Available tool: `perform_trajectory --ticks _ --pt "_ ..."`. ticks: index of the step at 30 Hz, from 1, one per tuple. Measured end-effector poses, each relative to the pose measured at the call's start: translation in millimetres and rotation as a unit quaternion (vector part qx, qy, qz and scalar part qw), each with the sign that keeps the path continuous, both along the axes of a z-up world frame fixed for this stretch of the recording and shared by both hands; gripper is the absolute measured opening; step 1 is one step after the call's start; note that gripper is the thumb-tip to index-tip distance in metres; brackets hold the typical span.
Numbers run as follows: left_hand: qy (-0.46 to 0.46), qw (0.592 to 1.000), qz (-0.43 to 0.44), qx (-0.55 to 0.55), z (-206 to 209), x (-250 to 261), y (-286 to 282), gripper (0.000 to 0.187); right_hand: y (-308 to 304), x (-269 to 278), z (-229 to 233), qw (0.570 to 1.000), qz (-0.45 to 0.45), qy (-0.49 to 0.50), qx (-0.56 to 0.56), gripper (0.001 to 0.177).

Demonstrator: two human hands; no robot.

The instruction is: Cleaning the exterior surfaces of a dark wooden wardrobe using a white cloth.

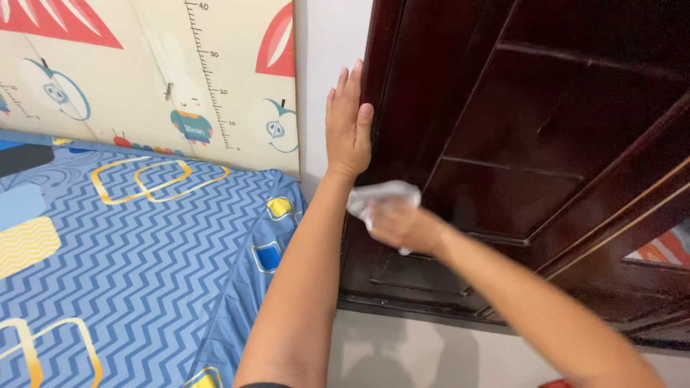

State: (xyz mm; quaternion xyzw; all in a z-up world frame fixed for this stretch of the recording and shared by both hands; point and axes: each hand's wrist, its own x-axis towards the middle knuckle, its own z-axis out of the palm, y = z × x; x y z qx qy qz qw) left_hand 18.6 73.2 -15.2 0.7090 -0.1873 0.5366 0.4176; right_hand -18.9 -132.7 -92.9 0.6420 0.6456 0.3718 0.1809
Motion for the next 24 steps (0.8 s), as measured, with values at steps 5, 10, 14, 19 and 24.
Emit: perform_trajectory --ticks 5,10,14,19,24 --pt "-0.004 1.0 -0.015 -0.011 -5.9 1.3 -1.6 0.056 0.4 -12.7 106.1 0.964 -0.065 -0.098 0.239 0.009" --pt "-0.009 1.0 -0.021 -0.014 -1.8 -3.6 -0.2 0.056 32.7 -29.0 9.1 0.966 -0.132 -0.122 0.184 0.026" --pt "-0.005 1.0 -0.02 -0.014 0.1 -4.7 -3.0 0.054 0.3 -8.1 -77.5 0.996 -0.083 -0.04 -0.009 0.029" --pt "-0.009 1.0 -0.026 -0.011 -0.3 0.4 -0.9 0.055 -0.6 -23.4 88.4 0.976 -0.088 -0.165 0.114 0.028" --pt "0.005 0.999 -0.035 -0.018 -0.4 -6.6 -4.9 0.055 -17.5 22.0 176.0 0.902 -0.177 -0.167 0.356 0.028"
